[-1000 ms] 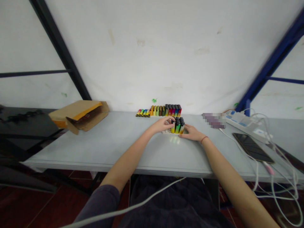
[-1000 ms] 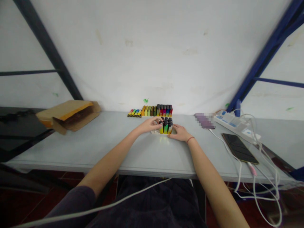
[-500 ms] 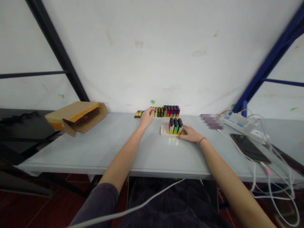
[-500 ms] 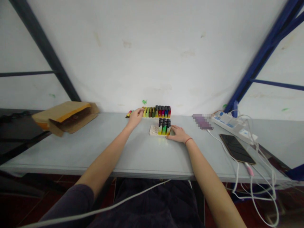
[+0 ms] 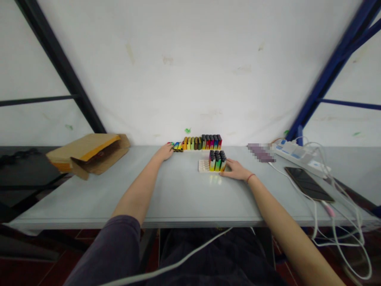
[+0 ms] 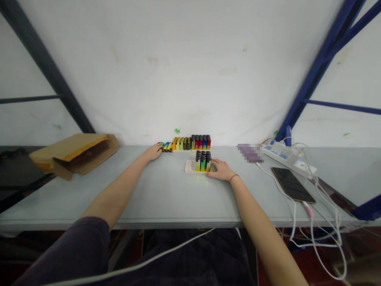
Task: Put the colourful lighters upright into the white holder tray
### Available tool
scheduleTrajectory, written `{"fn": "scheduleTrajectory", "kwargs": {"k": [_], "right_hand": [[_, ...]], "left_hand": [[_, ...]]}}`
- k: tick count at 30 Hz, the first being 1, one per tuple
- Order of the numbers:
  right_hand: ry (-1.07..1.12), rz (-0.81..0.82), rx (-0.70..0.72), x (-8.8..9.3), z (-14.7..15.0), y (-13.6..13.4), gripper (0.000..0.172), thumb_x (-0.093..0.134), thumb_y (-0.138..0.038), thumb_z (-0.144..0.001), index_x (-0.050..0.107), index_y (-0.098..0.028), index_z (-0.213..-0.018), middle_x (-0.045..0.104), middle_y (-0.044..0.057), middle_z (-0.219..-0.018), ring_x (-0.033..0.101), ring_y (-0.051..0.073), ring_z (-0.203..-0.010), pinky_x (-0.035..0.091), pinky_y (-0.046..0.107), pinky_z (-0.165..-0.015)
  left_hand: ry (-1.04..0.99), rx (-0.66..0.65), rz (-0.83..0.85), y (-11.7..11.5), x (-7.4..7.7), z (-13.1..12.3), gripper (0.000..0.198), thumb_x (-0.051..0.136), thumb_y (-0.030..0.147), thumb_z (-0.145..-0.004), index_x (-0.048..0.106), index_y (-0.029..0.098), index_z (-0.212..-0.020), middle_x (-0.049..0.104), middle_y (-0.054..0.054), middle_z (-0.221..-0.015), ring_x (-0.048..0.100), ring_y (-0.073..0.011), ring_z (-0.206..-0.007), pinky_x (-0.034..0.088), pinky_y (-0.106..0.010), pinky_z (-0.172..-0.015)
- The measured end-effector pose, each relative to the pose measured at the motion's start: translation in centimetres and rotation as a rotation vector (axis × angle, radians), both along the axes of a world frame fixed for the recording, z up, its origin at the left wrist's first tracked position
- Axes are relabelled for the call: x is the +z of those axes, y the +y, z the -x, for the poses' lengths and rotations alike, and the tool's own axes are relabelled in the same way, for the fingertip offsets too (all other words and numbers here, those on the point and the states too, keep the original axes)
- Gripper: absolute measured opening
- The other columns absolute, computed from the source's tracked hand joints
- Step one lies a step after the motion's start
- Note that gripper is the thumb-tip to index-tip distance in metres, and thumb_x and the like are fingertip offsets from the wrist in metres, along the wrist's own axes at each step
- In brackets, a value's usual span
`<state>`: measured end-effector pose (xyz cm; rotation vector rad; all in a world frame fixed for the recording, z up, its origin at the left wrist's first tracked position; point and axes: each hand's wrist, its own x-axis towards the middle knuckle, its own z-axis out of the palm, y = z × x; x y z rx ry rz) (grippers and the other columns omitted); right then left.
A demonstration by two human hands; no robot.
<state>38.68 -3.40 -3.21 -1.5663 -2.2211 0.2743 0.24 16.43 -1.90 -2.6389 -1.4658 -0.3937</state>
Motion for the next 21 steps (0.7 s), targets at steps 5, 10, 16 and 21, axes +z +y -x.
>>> {"fn": "scheduleTrajectory", "kwargs": {"k": [5,10,16,21], "right_hand": [[0.008,-0.004,0.001,0.0,0.0,-0.1,0.06,0.068,-0.059,-0.078,0.065,-0.021,-0.125,0.063,0.012,-0.136,0.058,0.034,-0.124,0.043,0.048,-0.108],[-0.004,-0.001,-0.013,-0.2,0.1,0.0,0.063,0.067,-0.059,-0.078,0.063,-0.021,-0.128,0.062,0.013,-0.137,0.057,0.034,-0.125,0.042,0.049,-0.108],[-0.037,0.004,-0.03,-0.2,0.1,0.0,0.069,0.066,-0.061,-0.079,0.06,-0.018,-0.133,0.061,0.015,-0.136,0.058,0.034,-0.124,0.042,0.047,-0.108],[-0.023,0.001,-0.029,-0.3,0.0,0.0,0.065,0.068,-0.059,-0.079,0.062,-0.02,-0.13,0.064,0.013,-0.132,0.06,0.033,-0.12,0.044,0.046,-0.106]], "left_hand": [[0.054,-0.007,-0.063,-0.1,-0.8,1.2,0.046,0.038,0.028,-0.092,0.067,0.015,-0.125,0.064,-0.013,-0.132,0.054,-0.0244,-0.127,0.038,-0.041,-0.114],[0.028,0.002,-0.096,-0.7,-1.5,1.4,0.048,0.037,0.026,-0.093,0.062,0.016,-0.133,0.063,-0.013,-0.136,0.049,-0.0269,-0.134,0.032,-0.049,-0.118],[0.033,0.042,-0.007,-2.1,-0.6,1.8,0.051,0.032,0.027,-0.095,0.059,0.013,-0.136,0.059,-0.013,-0.142,0.049,-0.0224,-0.135,0.029,-0.041,-0.12],[0.026,-0.003,0.051,-3.6,0.3,3.4,0.048,0.034,0.034,-0.096,0.062,0.018,-0.131,0.061,-0.01,-0.138,0.053,-0.0213,-0.13,0.035,-0.037,-0.115]]}}
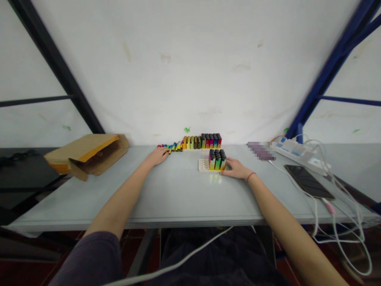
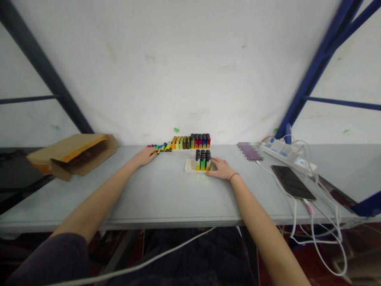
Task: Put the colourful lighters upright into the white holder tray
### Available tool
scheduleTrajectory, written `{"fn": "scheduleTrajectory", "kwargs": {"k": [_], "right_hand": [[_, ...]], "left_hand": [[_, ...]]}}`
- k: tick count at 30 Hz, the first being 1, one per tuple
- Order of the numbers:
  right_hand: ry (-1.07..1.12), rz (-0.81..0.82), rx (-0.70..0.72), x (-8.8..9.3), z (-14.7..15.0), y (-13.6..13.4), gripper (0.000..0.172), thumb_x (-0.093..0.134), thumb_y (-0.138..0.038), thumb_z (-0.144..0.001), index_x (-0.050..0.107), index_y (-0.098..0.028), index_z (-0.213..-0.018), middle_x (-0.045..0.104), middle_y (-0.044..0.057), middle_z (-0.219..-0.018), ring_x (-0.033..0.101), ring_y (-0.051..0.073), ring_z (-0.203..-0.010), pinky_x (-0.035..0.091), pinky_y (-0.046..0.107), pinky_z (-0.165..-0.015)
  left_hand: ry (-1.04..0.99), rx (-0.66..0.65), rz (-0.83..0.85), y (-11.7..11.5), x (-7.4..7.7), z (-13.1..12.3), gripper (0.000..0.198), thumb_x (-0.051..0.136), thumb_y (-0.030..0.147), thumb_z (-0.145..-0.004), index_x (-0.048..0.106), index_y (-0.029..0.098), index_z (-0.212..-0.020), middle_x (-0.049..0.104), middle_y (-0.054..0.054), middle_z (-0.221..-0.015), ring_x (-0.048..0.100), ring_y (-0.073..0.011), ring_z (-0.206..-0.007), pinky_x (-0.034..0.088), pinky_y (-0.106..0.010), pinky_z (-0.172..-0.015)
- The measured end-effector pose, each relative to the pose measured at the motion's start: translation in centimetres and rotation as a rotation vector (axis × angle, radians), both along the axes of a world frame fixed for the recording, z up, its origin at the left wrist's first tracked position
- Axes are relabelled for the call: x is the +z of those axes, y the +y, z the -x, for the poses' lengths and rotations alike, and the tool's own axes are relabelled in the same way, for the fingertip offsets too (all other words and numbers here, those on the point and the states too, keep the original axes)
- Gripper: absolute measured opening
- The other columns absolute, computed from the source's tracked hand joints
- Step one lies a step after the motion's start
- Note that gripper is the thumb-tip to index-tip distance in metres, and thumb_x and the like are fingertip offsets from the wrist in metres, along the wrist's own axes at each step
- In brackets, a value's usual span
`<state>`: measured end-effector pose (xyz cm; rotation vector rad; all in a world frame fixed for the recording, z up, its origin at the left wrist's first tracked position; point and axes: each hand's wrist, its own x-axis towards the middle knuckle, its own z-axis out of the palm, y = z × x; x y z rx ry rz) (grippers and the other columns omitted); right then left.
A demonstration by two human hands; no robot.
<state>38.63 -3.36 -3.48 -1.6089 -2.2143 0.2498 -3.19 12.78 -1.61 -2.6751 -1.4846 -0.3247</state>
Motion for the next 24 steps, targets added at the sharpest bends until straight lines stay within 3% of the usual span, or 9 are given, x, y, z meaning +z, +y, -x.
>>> {"fn": "scheduleTrajectory", "kwargs": {"k": [4,10,16,20,24], "right_hand": [[-0.008,0.006,0.007,0.1,0.0,0.0,0.067,0.067,-0.059,-0.079,0.061,-0.016,-0.131,0.062,0.015,-0.134,0.059,0.034,-0.122,0.043,0.047,-0.107],[-0.023,0.022,0.005,0.4,0.1,-0.3,0.065,0.066,-0.06,-0.08,0.062,-0.017,-0.129,0.061,0.015,-0.136,0.058,0.034,-0.124,0.042,0.047,-0.108],[-0.009,0.037,-0.001,0.4,0.0,-0.2,0.062,0.067,-0.06,-0.079,0.064,-0.019,-0.125,0.061,0.014,-0.136,0.058,0.035,-0.123,0.043,0.048,-0.108],[0.02,0.003,0.002,0.3,0.0,-0.2,0.059,0.07,-0.059,-0.077,0.065,-0.023,-0.125,0.063,0.01,-0.135,0.058,0.035,-0.124,0.044,0.046,-0.108],[0.037,-0.01,0.013,0.4,0.1,-0.3,0.059,0.071,-0.058,-0.077,0.066,-0.023,-0.125,0.063,0.01,-0.135,0.058,0.036,-0.124,0.044,0.046,-0.108]], "left_hand": [[-0.015,0.121,-0.023,-1.0,0.3,0.2,0.053,0.038,0.05,-0.096,0.055,0.028,-0.141,0.053,-0.008,-0.148,0.044,-0.0266,-0.138,0.036,-0.046,-0.114],[0.031,0.252,0.126,-1.3,0.6,-2.3,0.058,0.028,0.057,-0.098,0.041,0.038,-0.151,0.032,-0.005,-0.163,0.026,-0.0351,-0.149,0.023,-0.067,-0.113],[0.06,0.264,0.174,-2.4,0.6,-1.8,0.057,0.023,0.055,-0.099,0.035,0.039,-0.153,0.026,-0.003,-0.165,0.023,-0.0307,-0.151,0.02,-0.066,-0.114],[0.099,0.227,0.195,-4.7,0.3,-0.7,0.059,0.023,0.056,-0.099,0.033,0.038,-0.154,0.024,-0.004,-0.166,0.021,-0.0309,-0.151,0.02,-0.064,-0.115],[0.1,0.146,0.19,-7.5,0.1,-1.5,0.057,0.026,0.056,-0.099,0.035,0.04,-0.153,0.027,-0.003,-0.165,0.021,-0.0313,-0.151,0.02,-0.063,-0.115]]}}
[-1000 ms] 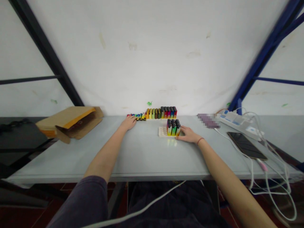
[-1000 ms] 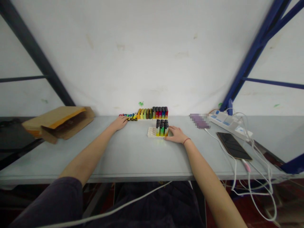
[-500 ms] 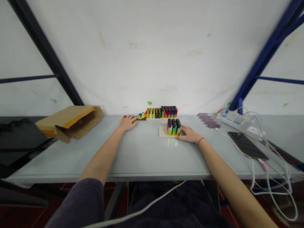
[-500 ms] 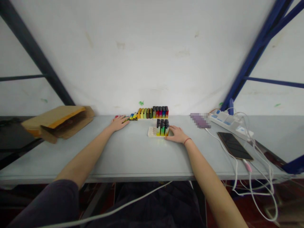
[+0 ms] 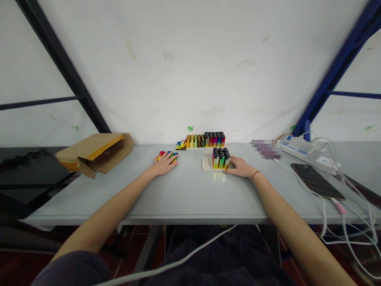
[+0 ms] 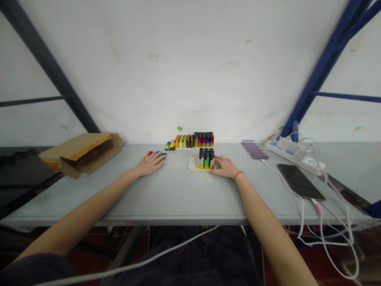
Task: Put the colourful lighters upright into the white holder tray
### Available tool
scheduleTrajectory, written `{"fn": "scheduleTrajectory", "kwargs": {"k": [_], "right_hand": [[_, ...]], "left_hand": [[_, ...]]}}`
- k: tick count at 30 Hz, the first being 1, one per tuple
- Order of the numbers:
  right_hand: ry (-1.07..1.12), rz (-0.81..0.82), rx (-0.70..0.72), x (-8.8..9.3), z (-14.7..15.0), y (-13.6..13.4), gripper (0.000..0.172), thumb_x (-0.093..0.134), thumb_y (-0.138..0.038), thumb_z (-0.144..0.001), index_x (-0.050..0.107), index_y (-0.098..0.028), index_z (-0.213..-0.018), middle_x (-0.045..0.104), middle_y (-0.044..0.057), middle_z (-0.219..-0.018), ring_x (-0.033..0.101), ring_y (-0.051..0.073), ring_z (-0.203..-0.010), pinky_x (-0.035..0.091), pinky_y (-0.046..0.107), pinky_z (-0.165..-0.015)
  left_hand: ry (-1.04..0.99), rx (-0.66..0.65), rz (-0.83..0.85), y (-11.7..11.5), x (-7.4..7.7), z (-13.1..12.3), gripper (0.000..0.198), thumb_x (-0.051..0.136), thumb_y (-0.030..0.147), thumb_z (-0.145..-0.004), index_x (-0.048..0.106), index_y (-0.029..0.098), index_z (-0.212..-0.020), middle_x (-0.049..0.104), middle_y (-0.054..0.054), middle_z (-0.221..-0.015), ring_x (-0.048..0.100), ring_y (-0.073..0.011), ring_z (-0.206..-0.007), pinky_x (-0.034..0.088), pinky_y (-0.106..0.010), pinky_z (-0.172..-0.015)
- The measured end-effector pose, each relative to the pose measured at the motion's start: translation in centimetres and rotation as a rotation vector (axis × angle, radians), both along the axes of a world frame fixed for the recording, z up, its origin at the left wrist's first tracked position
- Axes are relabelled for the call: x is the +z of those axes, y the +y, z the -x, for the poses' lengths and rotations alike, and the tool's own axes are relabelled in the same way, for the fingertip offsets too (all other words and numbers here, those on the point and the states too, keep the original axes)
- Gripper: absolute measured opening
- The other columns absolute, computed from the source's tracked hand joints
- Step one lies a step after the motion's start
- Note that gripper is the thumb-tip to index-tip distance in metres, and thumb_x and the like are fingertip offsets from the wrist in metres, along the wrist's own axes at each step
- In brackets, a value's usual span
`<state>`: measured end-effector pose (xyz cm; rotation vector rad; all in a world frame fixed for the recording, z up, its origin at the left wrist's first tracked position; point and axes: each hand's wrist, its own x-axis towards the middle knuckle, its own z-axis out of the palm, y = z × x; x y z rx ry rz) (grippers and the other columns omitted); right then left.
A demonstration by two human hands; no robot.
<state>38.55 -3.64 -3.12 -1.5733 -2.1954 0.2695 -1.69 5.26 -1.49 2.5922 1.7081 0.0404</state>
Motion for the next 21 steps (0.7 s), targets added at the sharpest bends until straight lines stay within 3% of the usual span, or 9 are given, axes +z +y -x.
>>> {"fn": "scheduleTrajectory", "kwargs": {"k": [5,9,13,16,21], "right_hand": [[-0.009,0.02,-0.005,0.3,0.1,-0.1,0.06,0.071,-0.058,-0.077,0.065,-0.023,-0.126,0.061,0.01,-0.138,0.057,0.036,-0.125,0.044,0.045,-0.108],[-0.007,0.016,0.003,0.5,0.2,-0.2,0.059,0.071,-0.056,-0.077,0.065,-0.023,-0.126,0.062,0.01,-0.138,0.057,0.035,-0.125,0.044,0.046,-0.108],[-0.018,0.022,0.002,0.5,0.3,-0.2,0.056,0.07,-0.057,-0.078,0.067,-0.023,-0.123,0.063,0.011,-0.135,0.058,0.035,-0.124,0.044,0.045,-0.107],[-0.024,0.021,0.004,0.5,0.2,-0.2,0.057,0.07,-0.058,-0.078,0.067,-0.022,-0.122,0.064,0.011,-0.133,0.058,0.034,-0.123,0.045,0.044,-0.107],[-0.035,0.003,0.005,0.3,0.2,-0.1,0.056,0.07,-0.058,-0.078,0.067,-0.023,-0.122,0.065,0.01,-0.132,0.059,0.034,-0.122,0.046,0.044,-0.106]], "left_hand": [[-0.044,-0.012,-0.005,-1.4,0.1,-3.4,0.058,0.027,0.054,-0.099,0.034,0.037,-0.154,0.027,-0.006,-0.165,0.021,-0.0342,-0.151,0.018,-0.069,-0.113],[-0.065,0.006,-0.016,-0.7,0.0,-5.7,0.06,0.026,0.055,-0.1,0.033,0.034,-0.155,0.026,-0.007,-0.165,0.021,-0.0355,-0.151,0.014,-0.072,-0.112],[-0.11,0.007,-0.057,0.0,-0.1,-6.6,0.063,0.034,0.064,-0.095,0.039,0.038,-0.152,0.033,-0.006,-0.162,0.026,-0.0383,-0.148,0.019,-0.069,-0.112],[-0.167,0.048,-0.191,0.1,0.2,-6.9,0.067,0.042,0.07,-0.089,0.049,0.035,-0.146,0.044,-0.009,-0.155,0.033,-0.0401,-0.143,0.027,-0.064,-0.11],[-0.135,0.046,-0.336,-0.2,1.0,-8.0,0.053,0.051,0.062,-0.089,0.072,0.021,-0.116,0.061,-0.018,-0.132,0.044,-0.0409,-0.127,0.035,-0.058,-0.102]]}}
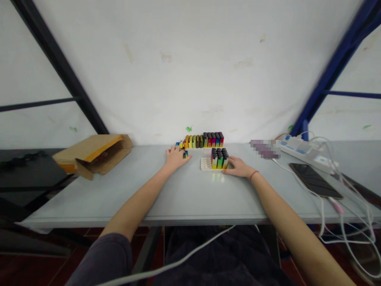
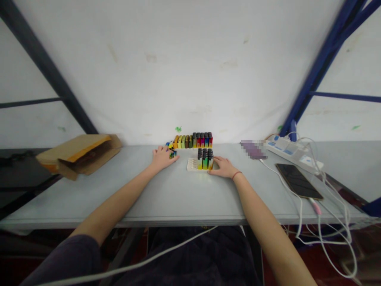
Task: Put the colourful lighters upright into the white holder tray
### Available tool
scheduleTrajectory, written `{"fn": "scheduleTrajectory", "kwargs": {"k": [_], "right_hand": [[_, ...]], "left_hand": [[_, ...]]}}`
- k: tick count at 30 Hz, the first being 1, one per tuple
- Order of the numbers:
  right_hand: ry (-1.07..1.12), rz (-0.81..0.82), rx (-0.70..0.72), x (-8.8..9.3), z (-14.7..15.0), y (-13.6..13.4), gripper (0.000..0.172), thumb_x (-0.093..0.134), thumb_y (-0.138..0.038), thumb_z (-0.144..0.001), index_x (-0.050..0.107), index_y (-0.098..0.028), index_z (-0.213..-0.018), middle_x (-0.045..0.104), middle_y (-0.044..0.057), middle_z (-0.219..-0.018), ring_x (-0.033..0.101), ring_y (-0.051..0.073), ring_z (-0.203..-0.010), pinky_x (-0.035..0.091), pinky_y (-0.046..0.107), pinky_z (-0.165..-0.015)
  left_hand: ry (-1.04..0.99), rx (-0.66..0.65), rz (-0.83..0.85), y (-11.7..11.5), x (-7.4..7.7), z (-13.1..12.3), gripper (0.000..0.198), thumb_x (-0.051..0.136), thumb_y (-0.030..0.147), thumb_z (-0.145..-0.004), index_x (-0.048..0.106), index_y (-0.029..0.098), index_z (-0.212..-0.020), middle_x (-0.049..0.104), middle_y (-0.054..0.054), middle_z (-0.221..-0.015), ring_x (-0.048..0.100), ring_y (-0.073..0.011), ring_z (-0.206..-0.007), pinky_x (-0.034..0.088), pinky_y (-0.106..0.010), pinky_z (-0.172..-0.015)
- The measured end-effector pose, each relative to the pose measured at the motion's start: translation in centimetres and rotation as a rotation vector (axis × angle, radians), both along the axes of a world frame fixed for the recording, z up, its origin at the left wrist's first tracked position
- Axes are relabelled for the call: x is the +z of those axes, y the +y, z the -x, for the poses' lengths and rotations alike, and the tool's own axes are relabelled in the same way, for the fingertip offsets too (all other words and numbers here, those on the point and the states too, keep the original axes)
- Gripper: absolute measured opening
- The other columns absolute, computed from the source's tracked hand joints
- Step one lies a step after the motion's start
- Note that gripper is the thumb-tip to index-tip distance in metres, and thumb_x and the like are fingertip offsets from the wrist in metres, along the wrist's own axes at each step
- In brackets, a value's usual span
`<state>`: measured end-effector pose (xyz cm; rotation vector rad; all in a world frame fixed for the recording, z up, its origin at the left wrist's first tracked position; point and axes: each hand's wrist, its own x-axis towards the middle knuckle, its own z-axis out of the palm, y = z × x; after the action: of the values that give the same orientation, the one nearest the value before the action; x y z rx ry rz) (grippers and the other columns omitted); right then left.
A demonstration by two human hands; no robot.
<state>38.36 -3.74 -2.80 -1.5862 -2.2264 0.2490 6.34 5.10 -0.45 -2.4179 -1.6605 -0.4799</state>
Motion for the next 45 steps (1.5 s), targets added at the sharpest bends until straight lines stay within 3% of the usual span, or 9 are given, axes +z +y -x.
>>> {"fn": "scheduleTrajectory", "kwargs": {"k": [7,13,17,20,23,27,35,40,45], "right_hand": [[0.009,-0.005,0.001,0.1,0.0,0.0,0.056,0.07,-0.058,-0.078,0.067,-0.023,-0.122,0.065,0.009,-0.134,0.058,0.035,-0.123,0.046,0.044,-0.106],[0.017,-0.011,-0.019,0.0,0.0,0.0,0.06,0.071,-0.061,-0.076,0.067,-0.022,-0.122,0.063,0.01,-0.136,0.058,0.036,-0.124,0.045,0.045,-0.107],[0.016,-0.028,-0.042,0.0,0.3,-0.1,0.055,0.069,-0.061,-0.077,0.068,-0.022,-0.116,0.066,0.011,-0.13,0.061,0.035,-0.119,0.047,0.046,-0.104],[0.009,-0.055,-0.034,0.3,0.5,-0.2,0.053,0.069,-0.058,-0.078,0.068,-0.02,-0.115,0.067,0.012,-0.129,0.063,0.033,-0.117,0.048,0.045,-0.103],[-0.024,-0.051,-0.066,0.6,0.8,-0.3,0.049,0.068,-0.055,-0.08,0.069,-0.017,-0.111,0.069,0.014,-0.125,0.064,0.033,-0.113,0.049,0.043,-0.1],[-0.061,-0.028,-0.102,0.8,0.9,-0.3,0.041,0.064,-0.05,-0.084,0.068,-0.017,-0.11,0.07,0.013,-0.122,0.065,0.031,-0.111,0.05,0.041,-0.097],[-0.083,-0.018,-0.051,0.7,0.4,-0.2,0.043,0.061,-0.051,-0.087,0.067,-0.016,-0.11,0.07,0.015,-0.12,0.065,0.03,-0.108,0.051,0.039,-0.093],[-0.084,-0.033,-0.047,0.6,0.4,-0.1,0.043,0.062,-0.051,-0.087,0.067,-0.016,-0.111,0.071,0.015,-0.116,0.066,0.03,-0.106,0.051,0.039,-0.093],[-0.1,-0.021,-0.038,0.4,0.2,0.1,0.046,0.061,-0.053,-0.087,0.067,-0.015,-0.113,0.069,0.016,-0.119,0.065,0.03,-0.109,0.05,0.039,-0.095]], "left_hand": [[0.057,-0.052,0.023,-1.0,-0.2,-2.1,0.031,0.05,0.033,-0.094,0.07,0.017,-0.111,0.069,-0.019,-0.116,0.05,-0.0396,-0.122,0.035,-0.059,-0.1],[-0.078,-0.13,0.115,-1.3,-0.2,-2.1,0.039,0.049,0.025,-0.095,0.06,0.016,-0.131,0.058,-0.018,-0.129,0.059,-0.0317,-0.118,0.045,-0.045,-0.101],[-0.481,-0.264,0.184,-0.8,-0.4,-3.2,0.036,0.051,0.025,-0.093,0.06,0.015,-0.127,0.061,-0.014,-0.12,0.061,-0.0253,-0.112,0.048,-0.038,-0.101],[-0.942,-0.284,0.381,-0.8,-0.3,-5.1,0.035,0.055,0.027,-0.091,0.059,0.018,-0.124,0.064,-0.008,-0.101,0.063,-0.0191,-0.089,0.056,-0.032,-0.077],[-1.365,-0.242,0.611,-1.6,0.3,-6.4,0.028,0.056,0.027,-0.087,0.059,0.019,-0.115,0.058,-0.002,-0.087,0.054,-0.0111,-0.065,0.048,-0.021,-0.053],[-1.668,-0.228,0.889,-3.0,1.1,-6.2,0.018,0.05,0.034,-0.089,0.058,0.018,-0.095,0.046,0.005,-0.067,0.039,-0.007,-0.047,0.036,-0.018,-0.042],[-1.732,-0.178,0.958,-3.6,1.3,-5.0,0.023,0.056,0.044,-0.085,0.048,0.024,-0.09,0.05,0.007,-0.064,0.046,-0.0084,-0.047,0.04,-0.019,-0.046],[-1.728,-0.181,1.017,-2.9,1.2,-4.6,0.028,0.05,0.052,-0.085,0.048,0.023,-0.084,0.041,0.008,-0.056,0.037,-0.0083,-0.04,0.028,-0.017,-0.038],[-1.73,-0.218,1.057,-2.9,1.2,-4.4,0.025,0.048,0.044,-0.086,0.049,0.02,-0.078,0.038,0.008,-0.054,0.033,-0.0069,-0.038,0.023,-0.017,-0.036]]}}
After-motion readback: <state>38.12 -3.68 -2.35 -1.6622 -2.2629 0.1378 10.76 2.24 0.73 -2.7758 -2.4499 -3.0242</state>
